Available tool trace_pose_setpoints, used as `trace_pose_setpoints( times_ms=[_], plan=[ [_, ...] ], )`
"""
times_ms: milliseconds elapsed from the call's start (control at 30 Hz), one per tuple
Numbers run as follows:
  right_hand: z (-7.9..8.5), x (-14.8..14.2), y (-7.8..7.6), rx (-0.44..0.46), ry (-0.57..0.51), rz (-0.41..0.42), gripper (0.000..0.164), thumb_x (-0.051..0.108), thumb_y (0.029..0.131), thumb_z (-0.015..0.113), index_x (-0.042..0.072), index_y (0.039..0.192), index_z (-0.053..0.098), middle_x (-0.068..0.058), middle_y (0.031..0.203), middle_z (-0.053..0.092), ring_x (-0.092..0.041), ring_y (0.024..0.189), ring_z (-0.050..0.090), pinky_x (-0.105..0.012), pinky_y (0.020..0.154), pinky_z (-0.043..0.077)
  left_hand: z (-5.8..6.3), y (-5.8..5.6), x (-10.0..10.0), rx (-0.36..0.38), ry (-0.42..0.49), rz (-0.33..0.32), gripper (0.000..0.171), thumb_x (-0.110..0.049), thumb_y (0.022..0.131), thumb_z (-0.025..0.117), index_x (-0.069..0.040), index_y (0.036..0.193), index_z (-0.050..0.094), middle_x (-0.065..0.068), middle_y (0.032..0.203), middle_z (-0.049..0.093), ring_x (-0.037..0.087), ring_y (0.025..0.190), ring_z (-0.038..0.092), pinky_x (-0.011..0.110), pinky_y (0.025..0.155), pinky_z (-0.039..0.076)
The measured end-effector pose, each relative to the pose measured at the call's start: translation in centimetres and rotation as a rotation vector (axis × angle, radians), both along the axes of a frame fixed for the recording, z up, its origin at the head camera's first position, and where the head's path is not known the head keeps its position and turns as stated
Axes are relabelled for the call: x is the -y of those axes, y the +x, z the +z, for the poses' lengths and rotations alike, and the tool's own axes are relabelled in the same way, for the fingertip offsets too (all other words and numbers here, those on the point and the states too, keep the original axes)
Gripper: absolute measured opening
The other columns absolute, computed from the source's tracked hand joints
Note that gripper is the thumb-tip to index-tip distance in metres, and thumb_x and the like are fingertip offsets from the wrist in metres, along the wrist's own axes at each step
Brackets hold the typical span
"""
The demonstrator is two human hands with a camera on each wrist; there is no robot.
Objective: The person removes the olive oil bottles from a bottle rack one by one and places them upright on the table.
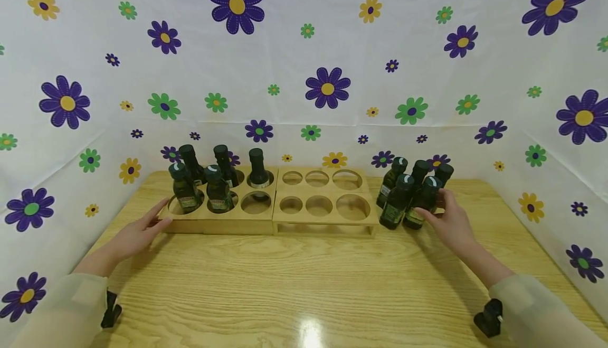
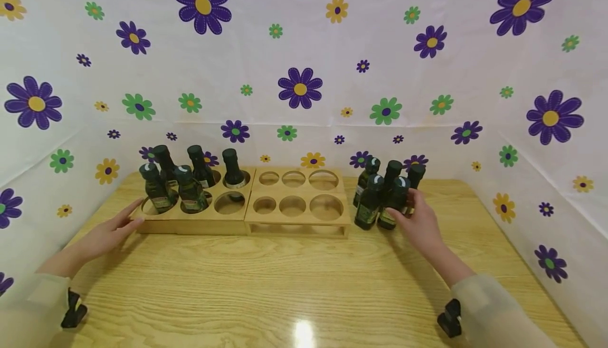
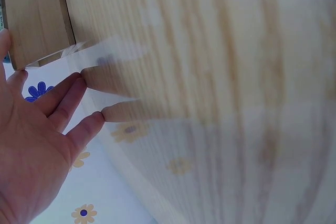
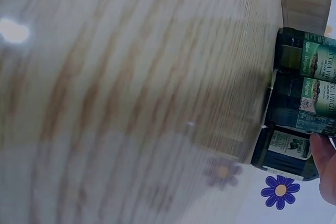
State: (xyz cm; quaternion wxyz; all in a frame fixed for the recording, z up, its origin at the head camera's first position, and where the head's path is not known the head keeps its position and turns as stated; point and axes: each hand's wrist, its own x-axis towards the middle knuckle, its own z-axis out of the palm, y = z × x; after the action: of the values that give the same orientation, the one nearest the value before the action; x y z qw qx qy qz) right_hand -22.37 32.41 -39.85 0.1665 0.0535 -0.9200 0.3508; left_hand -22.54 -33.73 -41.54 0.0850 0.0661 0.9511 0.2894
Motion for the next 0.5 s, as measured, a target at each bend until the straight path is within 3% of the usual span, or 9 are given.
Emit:
trace_pose_setpoints(
  times_ms=[500],
  plan=[
    [-0.26, 0.21, -0.21, 0.053, -0.018, 0.013, 0.064, 0.027, 0.097, 0.062, -0.012, 0.136, 0.031, -0.032, 0.116, 0.052, -0.045, 0.107, 0.053, -0.054, 0.083, 0.049, 0.01, -0.03, 0.01, 0.001, 0.006, -0.008, 0.074, -0.049, 0.104, 0.036, -0.012, 0.157, 0.001, 0.039, 0.137, 0.040, 0.057, 0.113, 0.048, 0.063, 0.084, 0.041]
  ],
)
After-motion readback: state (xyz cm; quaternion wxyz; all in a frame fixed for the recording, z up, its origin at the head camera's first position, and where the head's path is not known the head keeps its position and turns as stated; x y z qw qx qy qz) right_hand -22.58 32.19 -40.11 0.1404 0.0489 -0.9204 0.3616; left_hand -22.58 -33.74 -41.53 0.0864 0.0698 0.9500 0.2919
